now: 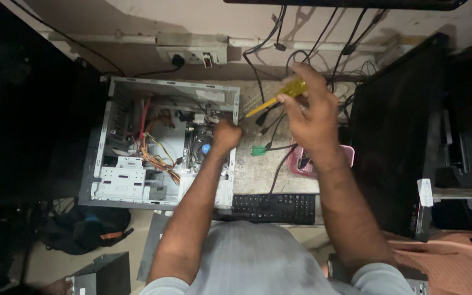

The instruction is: The person works inside an open desktop computer case on a cluttered workbench, using a screwdriver to loosen or tighten components and connecting cables to the motherboard. They then handle a RAM module, holding and turning it in their hands.

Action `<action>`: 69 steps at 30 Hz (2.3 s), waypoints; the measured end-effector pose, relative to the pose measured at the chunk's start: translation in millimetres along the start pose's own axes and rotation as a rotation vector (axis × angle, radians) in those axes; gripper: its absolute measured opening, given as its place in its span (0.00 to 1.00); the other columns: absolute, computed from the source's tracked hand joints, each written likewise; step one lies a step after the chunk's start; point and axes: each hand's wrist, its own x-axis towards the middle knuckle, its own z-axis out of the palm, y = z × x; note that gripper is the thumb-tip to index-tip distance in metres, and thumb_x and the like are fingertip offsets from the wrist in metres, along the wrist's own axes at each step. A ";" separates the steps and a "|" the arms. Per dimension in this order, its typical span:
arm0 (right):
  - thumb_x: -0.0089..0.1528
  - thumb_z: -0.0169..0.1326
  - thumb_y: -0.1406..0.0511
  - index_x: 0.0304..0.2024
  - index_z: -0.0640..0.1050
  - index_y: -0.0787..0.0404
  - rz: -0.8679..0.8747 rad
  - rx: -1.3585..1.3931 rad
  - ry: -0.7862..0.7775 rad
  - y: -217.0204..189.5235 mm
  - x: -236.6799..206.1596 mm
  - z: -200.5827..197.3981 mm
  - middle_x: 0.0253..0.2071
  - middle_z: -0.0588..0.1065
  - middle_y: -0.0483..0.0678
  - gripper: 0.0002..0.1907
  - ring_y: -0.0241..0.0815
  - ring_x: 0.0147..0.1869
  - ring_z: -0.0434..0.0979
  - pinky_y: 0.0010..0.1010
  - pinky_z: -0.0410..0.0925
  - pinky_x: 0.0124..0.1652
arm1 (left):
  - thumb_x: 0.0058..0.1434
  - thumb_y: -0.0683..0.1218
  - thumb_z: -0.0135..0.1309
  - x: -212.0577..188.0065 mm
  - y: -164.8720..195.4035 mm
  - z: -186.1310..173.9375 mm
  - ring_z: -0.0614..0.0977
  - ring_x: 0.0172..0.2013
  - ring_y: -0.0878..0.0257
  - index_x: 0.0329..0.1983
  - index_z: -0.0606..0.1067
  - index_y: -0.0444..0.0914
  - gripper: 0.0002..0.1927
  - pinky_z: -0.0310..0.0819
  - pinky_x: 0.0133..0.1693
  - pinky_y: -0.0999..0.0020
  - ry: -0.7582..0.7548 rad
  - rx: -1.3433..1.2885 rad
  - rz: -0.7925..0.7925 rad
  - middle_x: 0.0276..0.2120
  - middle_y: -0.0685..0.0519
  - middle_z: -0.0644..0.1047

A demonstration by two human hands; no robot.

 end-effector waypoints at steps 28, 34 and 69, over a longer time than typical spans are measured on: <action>0.67 0.56 0.77 0.63 0.74 0.54 -0.311 0.128 -0.231 -8.1 63.0 11.6 0.59 0.72 0.52 0.23 0.47 0.62 0.72 0.36 0.69 0.60 | 0.46 0.43 0.54 -9.9 15.9 -3.9 0.84 0.37 0.37 0.31 0.80 0.31 0.12 0.78 0.40 0.48 0.081 -0.012 0.034 0.30 0.32 0.80; 0.62 0.64 0.69 0.60 0.79 0.51 0.029 -0.046 -0.258 -14.3 69.1 11.6 0.46 0.78 0.47 0.23 0.42 0.50 0.80 0.30 0.75 0.51 | 0.46 0.42 0.53 -15.4 27.8 -7.0 0.83 0.38 0.36 0.34 0.80 0.31 0.14 0.78 0.41 0.48 0.100 -0.054 0.103 0.31 0.32 0.80; 0.66 0.58 0.74 0.61 0.76 0.55 -0.191 0.182 -0.287 -15.0 68.8 8.0 0.59 0.74 0.51 0.21 0.45 0.61 0.73 0.33 0.76 0.56 | 0.44 0.44 0.55 -16.0 25.3 -6.1 0.83 0.34 0.39 0.28 0.79 0.30 0.12 0.79 0.38 0.50 0.089 0.061 0.181 0.29 0.35 0.80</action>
